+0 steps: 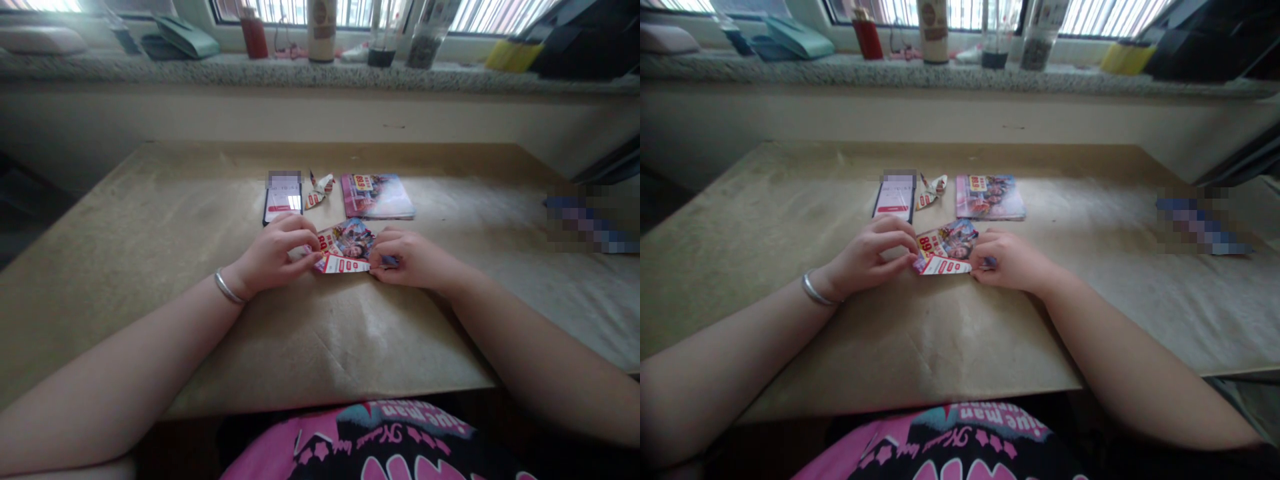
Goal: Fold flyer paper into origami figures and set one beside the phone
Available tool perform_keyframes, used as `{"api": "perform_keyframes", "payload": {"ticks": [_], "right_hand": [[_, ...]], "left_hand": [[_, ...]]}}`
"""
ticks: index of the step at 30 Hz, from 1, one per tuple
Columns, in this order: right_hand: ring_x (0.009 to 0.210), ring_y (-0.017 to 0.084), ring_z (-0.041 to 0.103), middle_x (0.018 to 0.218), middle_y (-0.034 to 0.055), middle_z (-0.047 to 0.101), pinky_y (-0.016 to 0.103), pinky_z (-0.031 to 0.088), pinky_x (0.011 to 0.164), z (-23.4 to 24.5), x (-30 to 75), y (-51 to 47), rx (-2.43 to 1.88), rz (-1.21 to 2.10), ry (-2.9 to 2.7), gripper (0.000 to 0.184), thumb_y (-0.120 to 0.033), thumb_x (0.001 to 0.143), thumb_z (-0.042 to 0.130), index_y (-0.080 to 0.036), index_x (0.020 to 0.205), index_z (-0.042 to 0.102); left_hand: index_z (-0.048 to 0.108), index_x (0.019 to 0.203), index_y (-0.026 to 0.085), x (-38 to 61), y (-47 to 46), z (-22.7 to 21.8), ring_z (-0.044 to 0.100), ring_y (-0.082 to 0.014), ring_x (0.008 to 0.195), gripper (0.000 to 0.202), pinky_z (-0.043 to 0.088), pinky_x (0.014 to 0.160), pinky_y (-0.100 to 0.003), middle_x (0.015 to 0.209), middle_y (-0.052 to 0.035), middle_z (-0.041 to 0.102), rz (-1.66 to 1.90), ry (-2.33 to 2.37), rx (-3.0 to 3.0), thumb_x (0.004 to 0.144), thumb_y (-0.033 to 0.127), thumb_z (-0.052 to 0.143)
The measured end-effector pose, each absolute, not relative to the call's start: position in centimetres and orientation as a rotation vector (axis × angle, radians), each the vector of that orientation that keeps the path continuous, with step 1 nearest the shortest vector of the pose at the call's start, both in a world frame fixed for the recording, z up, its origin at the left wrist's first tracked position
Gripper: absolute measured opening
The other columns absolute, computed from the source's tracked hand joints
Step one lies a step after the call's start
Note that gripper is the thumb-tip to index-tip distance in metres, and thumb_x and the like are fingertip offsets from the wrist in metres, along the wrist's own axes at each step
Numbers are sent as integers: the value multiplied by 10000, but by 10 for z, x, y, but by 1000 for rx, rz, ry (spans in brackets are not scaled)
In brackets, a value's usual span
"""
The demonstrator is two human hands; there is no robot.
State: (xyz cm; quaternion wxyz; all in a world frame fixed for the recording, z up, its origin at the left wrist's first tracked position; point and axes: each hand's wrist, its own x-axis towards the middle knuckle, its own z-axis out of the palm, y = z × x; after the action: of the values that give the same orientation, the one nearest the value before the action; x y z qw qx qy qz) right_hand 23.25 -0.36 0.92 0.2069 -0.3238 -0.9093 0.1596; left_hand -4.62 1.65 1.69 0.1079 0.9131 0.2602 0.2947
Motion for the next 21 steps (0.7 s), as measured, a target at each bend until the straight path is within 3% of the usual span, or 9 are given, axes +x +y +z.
{"api": "perform_keyframes", "payload": {"ticks": [5, 9, 13, 18, 21], "right_hand": [[767, 164, 582, 782, 27, 658, 284, 444, 722, 10, 229, -5, -818, 468, -2603, 92, -125, 732, 619, -213, 711, 637], [804, 166, 594, 830, 32, 679, 292, 449, 747, 10, 225, -5, -789, 461, -2607, 99, -129, 752, 609, -218, 715, 635], [840, 164, 606, 880, 34, 690, 303, 463, 781, 8, 224, -4, -768, 484, -2597, 84, -143, 774, 616, -214, 731, 633], [946, 197, 617, 978, 62, 682, 367, 478, 858, 9, 225, -4, -807, 382, -2450, 54, -233, 826, 631, -215, 780, 651], [1038, 215, 600, 1073, 83, 649, 412, 479, 910, 8, 227, -4, -900, 282, -2284, 103, -195, 851, 578, -232, 862, 674]], "left_hand": [[657, 949, 177, -43, 17, 12, 555, -178, 949, 165, 471, 887, -350, 994, -67, 600, 829, 949, 2646, 883, 275, 542], [629, 1118, 177, -42, 18, 7, 563, -185, 920, 291, 485, 846, -341, 1014, -77, 596, 704, 1100, 2642, 850, 274, 575], [626, 1133, 169, -42, 20, 3, 591, -183, 864, 309, 486, 810, -333, 969, -67, 652, 649, 1179, 2632, 832, 217, 573], [616, 1163, 178, -41, 20, 2, 620, -181, 923, 326, 496, 843, -326, 1047, -63, 675, 695, 1232, 2532, 857, 157, 505], [626, 1163, 180, -42, 21, 2, 621, -185, 926, 346, 505, 847, -338, 1035, -65, 676, 729, 1256, 2534, 857, 136, 469]]}}
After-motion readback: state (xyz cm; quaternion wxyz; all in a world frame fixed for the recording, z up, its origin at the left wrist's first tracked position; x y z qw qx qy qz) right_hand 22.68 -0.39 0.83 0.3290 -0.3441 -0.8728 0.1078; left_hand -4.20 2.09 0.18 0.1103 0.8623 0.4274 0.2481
